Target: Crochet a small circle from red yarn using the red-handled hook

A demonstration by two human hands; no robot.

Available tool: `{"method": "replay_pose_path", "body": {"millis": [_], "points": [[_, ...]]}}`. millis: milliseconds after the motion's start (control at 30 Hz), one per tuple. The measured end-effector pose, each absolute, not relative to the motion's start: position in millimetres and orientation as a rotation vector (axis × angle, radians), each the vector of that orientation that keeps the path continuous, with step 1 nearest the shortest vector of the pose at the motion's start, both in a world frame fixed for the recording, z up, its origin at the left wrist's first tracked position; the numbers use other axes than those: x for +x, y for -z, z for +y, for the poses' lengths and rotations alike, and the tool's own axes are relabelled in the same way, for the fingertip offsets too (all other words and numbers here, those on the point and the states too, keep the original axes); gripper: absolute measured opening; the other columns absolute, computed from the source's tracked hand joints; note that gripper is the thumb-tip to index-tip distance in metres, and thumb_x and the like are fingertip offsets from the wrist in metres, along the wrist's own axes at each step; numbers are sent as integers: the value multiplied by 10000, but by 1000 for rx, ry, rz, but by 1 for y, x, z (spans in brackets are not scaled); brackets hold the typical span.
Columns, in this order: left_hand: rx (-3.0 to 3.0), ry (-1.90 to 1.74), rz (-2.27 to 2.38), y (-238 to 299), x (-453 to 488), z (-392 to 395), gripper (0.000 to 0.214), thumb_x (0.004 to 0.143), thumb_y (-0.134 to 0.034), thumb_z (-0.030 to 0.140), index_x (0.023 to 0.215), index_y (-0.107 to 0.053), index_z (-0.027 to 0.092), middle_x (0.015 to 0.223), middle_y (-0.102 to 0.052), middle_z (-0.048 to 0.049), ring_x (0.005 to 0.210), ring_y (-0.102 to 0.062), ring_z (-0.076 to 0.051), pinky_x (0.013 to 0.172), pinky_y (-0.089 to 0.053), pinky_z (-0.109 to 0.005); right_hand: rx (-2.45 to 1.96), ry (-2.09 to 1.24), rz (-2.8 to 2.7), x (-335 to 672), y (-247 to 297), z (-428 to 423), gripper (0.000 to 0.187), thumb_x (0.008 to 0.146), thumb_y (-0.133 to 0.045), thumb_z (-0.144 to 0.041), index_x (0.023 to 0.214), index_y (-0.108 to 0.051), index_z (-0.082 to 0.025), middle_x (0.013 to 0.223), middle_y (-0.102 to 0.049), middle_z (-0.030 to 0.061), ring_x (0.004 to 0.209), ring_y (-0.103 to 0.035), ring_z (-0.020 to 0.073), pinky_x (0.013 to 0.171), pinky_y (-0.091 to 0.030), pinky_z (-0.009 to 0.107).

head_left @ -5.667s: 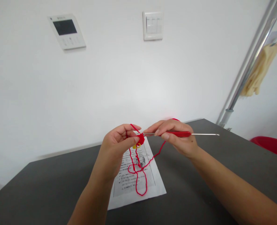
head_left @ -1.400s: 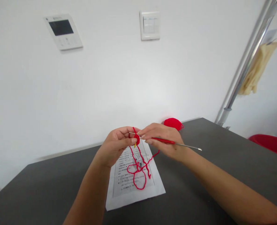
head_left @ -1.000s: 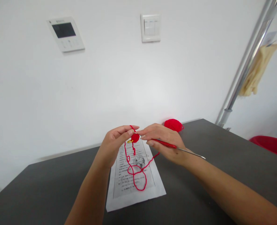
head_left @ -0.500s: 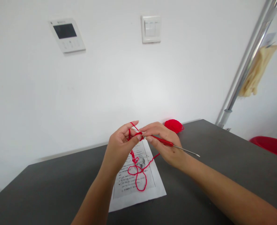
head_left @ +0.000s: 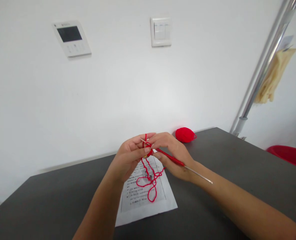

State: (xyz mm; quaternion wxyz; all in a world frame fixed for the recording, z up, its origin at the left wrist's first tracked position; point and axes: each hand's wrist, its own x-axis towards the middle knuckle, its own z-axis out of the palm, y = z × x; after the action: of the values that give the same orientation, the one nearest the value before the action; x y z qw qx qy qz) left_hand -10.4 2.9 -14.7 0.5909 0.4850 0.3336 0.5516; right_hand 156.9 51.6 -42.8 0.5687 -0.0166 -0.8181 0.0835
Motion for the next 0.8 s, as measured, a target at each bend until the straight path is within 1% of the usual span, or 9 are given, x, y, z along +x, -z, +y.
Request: {"method": "replay_pose_path", "body": {"millis": [133,333,433,567,700,800], "points": [[1149,-1201,721,13,-20,1,431,637,-842,196,1057,-780,121,727,-699,-54,635,-567,-126,671,-434,-261,1,-306,-1936,166,32,46,139,954,-617,-172,1085,-642,-210,1044,-744,64,1066,-686,174,946,-571,359],[1082,-1254,644,12,-11,-2,404,641,-804,227,1023,-779,98,636,-601,-17,579,-449,-109,616,-377,-260,23,-357,-1911,168,32,46,158,939,-637,-147,1082,-674,-202,1031,-764,83,1037,-705,183,938,-574,373],[1073,-1296,685,11,-8,-4,382,648,-801,237,1011,-783,119,649,-591,-13,595,-445,-117,636,-381,-271,9,-338,-1910,167,31,45,170,938,-636,-150,1091,-680,-209,1038,-770,83,1034,-707,184,929,-582,373],[1061,-1361,655,10,-10,-6,408,631,-795,188,1036,-779,139,641,-576,2,600,-452,-109,628,-370,-254,-28,-351,-1857,168,30,40,178,934,-637,-146,1085,-701,-216,1053,-778,80,1031,-712,186,921,-591,369],[1082,-1388,544,8,-14,-6,366,678,-731,165,1039,-768,117,575,-517,16,576,-443,-106,594,-349,-242,-78,-553,-1770,170,30,32,134,928,-662,-185,1034,-738,-217,1027,-782,80,993,-733,197,889,-606,367],[1084,-1387,509,6,-13,-7,326,686,-708,158,1003,-769,106,563,-502,18,549,-406,-99,573,-330,-248,-109,-789,-1679,172,30,30,102,927,-677,-211,991,-756,-217,996,-790,64,954,-750,181,850,-624,326]]}}
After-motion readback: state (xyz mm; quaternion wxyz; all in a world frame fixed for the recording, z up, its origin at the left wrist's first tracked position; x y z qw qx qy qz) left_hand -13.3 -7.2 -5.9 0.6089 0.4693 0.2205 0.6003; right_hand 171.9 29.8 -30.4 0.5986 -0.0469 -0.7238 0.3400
